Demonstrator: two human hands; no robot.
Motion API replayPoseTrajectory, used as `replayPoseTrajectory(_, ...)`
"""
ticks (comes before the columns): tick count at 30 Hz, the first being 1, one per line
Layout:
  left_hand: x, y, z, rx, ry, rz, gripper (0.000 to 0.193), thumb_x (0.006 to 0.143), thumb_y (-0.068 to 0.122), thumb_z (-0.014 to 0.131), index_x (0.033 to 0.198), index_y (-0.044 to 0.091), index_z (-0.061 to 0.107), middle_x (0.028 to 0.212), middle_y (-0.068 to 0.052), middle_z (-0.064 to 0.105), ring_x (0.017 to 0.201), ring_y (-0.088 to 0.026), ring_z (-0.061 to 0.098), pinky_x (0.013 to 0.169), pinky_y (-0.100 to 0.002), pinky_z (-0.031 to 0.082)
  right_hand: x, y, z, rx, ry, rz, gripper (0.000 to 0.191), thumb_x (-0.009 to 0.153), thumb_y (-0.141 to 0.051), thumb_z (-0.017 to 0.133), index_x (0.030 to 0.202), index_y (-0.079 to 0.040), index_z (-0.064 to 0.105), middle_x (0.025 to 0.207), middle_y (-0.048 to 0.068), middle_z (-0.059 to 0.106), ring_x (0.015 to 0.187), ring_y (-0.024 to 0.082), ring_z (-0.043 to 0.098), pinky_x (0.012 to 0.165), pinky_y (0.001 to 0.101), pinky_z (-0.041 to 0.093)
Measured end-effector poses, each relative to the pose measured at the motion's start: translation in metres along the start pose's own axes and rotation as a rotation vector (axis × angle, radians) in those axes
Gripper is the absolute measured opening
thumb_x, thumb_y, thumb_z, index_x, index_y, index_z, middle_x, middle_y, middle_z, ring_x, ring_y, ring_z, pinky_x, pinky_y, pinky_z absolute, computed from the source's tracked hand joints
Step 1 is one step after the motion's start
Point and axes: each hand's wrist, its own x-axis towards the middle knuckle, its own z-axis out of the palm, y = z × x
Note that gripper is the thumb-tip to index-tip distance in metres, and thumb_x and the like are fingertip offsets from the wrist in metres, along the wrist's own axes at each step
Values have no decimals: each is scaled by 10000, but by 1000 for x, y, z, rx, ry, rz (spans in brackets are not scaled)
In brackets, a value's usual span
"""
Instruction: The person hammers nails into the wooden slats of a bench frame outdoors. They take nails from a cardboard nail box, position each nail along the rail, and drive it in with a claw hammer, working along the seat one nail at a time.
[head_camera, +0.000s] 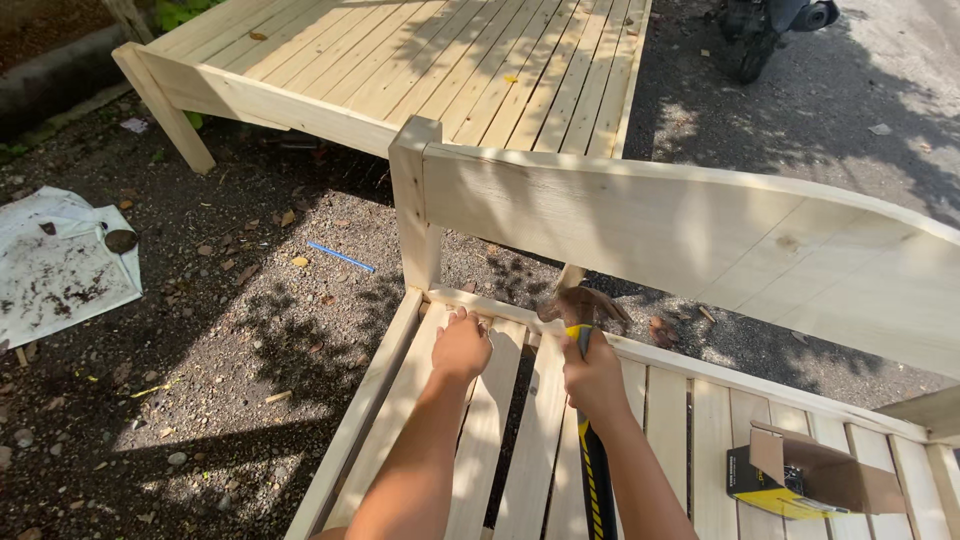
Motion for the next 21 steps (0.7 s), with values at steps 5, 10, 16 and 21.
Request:
replayPoseTrajectory(5, -57, 87, -91, -7, 57, 124, 372, 960, 357, 564, 1162, 88, 725, 1432, -173, 554, 1274, -360, 565, 1085, -499, 438, -52, -72, -44, -20, 57, -23, 248, 987, -308, 581, 1013, -65, 544, 616, 96, 556, 443, 188, 536, 392, 363, 459)
replayPoseTrajectory(10, -128, 138, -160, 37, 10, 209, 275, 918, 316, 624, 1022, 105, 767, 1099, -177, 733, 1057, -369, 693, 944, -471, 549, -104, -114, -81, 87, 83, -91, 288, 986, -279, 608, 945, -6, 524, 659, 83, 574, 475, 177, 560, 397, 363, 471)
replayPoseTrajectory(16, -214, 163, -219, 50, 39, 256, 278, 893, 352, 688, 938, 91, 773, 994, -164, 766, 987, -342, 724, 907, -447, 556, -173, -130, -111, 217, 57, -112, 247, 989, -265, 595, 957, -29, 529, 674, 70, 568, 481, 175, 543, 409, 359, 456)
replayPoseTrajectory(21, -276, 172, -252, 27, 103, 314, 299, 890, 362, 704, 905, 70, 768, 987, -152, 756, 982, -340, 711, 891, -437, 552, -221, -139, -120, 254, 36, -149, 236, 993, -276, 585, 989, -46, 530, 672, 54, 555, 479, 154, 527, 413, 348, 450)
